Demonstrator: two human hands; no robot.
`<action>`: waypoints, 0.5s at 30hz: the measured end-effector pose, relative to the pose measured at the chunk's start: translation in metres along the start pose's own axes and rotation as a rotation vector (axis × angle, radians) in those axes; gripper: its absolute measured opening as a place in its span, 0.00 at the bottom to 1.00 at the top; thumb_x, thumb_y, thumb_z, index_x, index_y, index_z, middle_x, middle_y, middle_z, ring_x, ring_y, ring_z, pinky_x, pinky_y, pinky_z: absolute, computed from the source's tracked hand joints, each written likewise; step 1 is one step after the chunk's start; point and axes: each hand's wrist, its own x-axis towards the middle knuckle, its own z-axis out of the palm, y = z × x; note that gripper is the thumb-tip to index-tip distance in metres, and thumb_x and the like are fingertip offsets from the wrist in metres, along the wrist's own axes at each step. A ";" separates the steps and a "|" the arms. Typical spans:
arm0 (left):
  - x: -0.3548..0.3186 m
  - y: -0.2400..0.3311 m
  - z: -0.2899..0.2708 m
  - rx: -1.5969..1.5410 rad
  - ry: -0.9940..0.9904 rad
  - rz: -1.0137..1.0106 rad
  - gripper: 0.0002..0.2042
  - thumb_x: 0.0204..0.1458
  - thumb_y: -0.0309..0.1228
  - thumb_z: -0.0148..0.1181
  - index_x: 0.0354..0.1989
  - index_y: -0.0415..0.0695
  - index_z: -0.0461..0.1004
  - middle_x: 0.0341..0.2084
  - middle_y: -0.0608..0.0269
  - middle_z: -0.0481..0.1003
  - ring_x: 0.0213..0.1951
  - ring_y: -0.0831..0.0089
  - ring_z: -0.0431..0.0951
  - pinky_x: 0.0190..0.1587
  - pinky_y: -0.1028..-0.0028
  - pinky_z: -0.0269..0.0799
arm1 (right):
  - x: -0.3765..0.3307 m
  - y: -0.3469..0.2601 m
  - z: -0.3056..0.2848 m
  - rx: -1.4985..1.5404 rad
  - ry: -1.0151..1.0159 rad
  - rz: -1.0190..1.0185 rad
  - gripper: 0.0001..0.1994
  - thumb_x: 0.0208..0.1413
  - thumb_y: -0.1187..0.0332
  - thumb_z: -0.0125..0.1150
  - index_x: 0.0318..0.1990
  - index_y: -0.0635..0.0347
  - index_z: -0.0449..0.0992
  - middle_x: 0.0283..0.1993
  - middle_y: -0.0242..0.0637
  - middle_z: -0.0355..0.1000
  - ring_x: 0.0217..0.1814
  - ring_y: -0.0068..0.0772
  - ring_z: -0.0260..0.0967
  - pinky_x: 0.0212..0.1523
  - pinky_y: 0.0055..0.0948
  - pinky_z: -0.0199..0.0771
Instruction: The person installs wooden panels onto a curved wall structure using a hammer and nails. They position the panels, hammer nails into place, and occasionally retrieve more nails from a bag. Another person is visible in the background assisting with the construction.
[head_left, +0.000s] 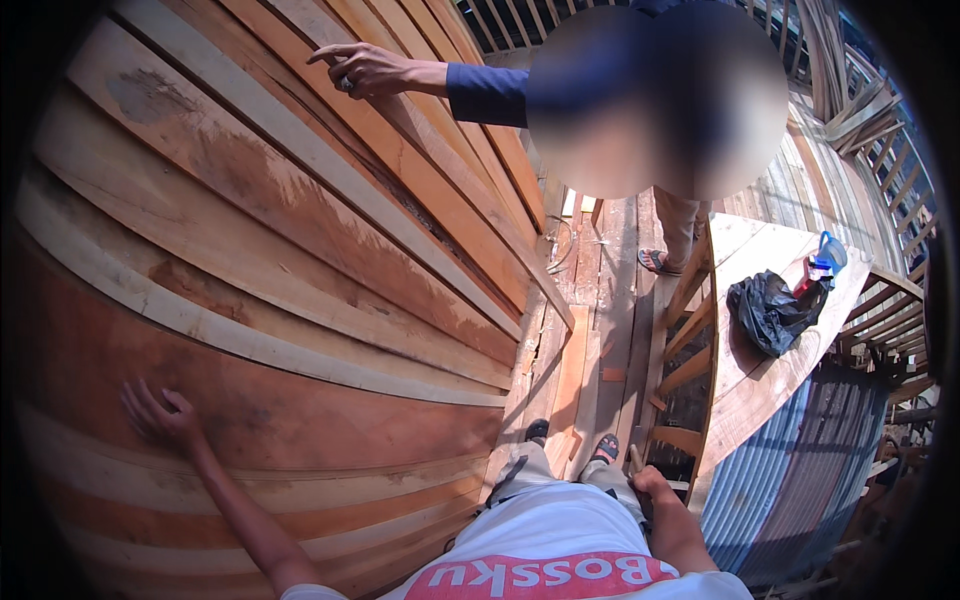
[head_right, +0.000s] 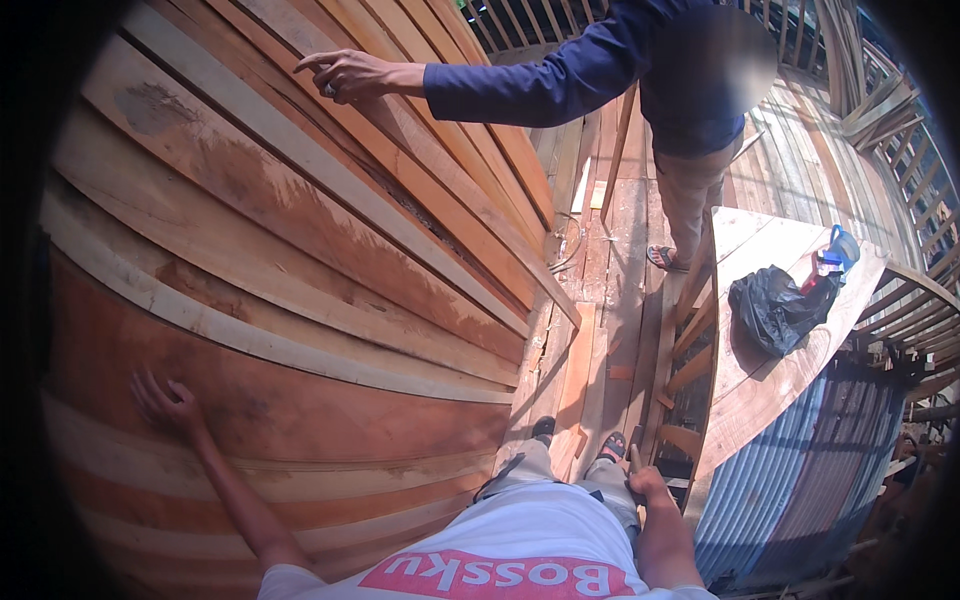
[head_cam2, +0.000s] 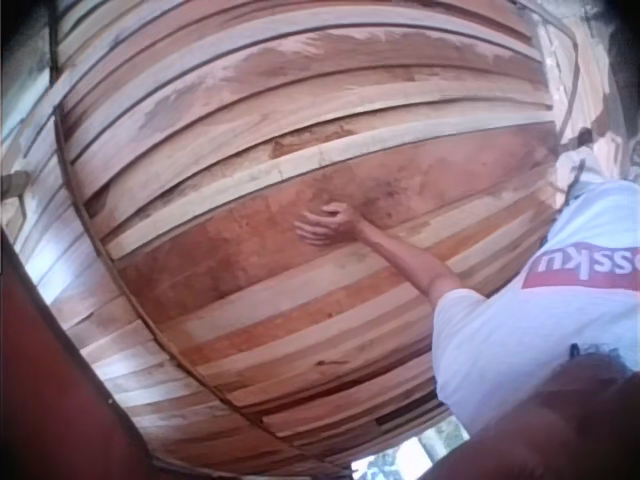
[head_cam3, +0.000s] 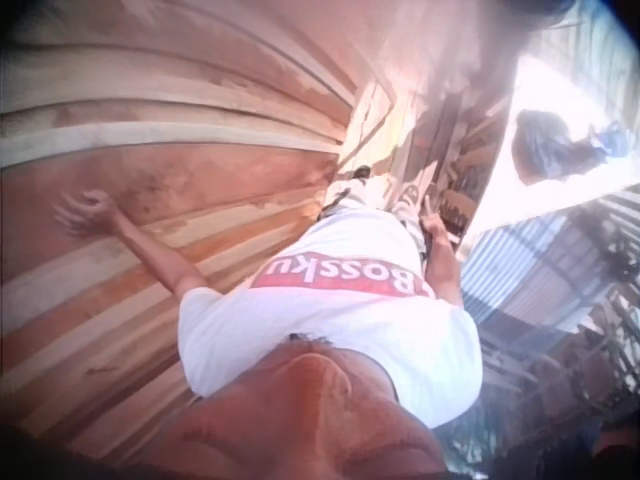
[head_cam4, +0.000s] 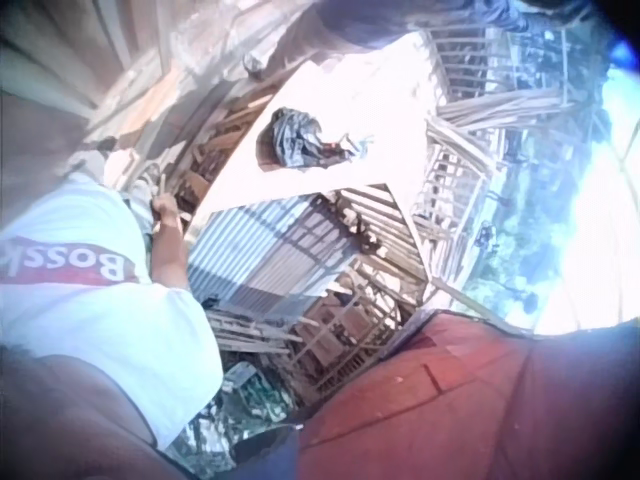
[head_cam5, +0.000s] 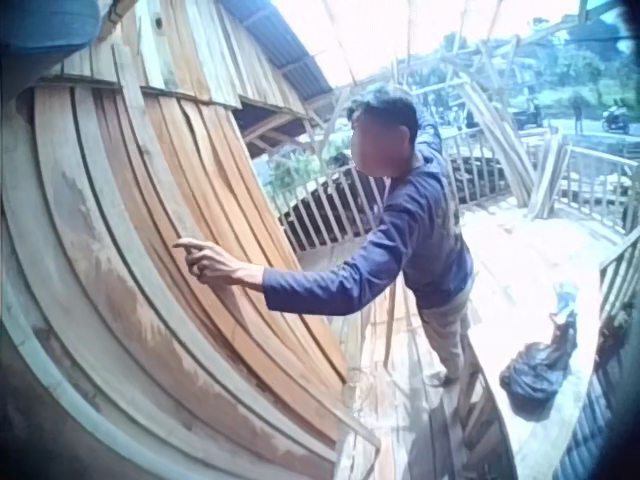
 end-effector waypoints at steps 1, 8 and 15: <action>-0.002 0.000 0.001 0.012 0.009 -0.019 0.23 0.54 0.32 0.52 0.61 0.50 0.67 0.62 0.56 0.65 0.62 0.53 0.65 0.61 0.49 0.58 | 0.003 0.001 0.007 0.032 0.034 0.034 0.18 0.49 0.61 0.62 0.44 0.64 0.79 0.47 0.50 0.76 0.52 0.45 0.74 0.51 0.35 0.74; -0.002 0.012 -0.001 0.034 -0.060 -0.021 0.22 0.52 0.30 0.52 0.58 0.47 0.68 0.62 0.55 0.64 0.65 0.53 0.62 0.63 0.49 0.56 | 0.027 0.002 0.016 -0.034 -0.126 0.009 0.26 0.53 0.51 0.57 0.55 0.58 0.74 0.56 0.47 0.72 0.59 0.45 0.69 0.59 0.37 0.68; 0.006 0.004 -0.006 0.043 -0.007 -0.097 0.22 0.52 0.28 0.52 0.58 0.47 0.67 0.62 0.53 0.64 0.64 0.52 0.62 0.63 0.49 0.57 | 0.078 -0.019 0.012 0.136 0.046 -0.073 0.20 0.44 0.64 0.65 0.45 0.66 0.78 0.38 0.46 0.77 0.41 0.32 0.76 0.47 0.33 0.74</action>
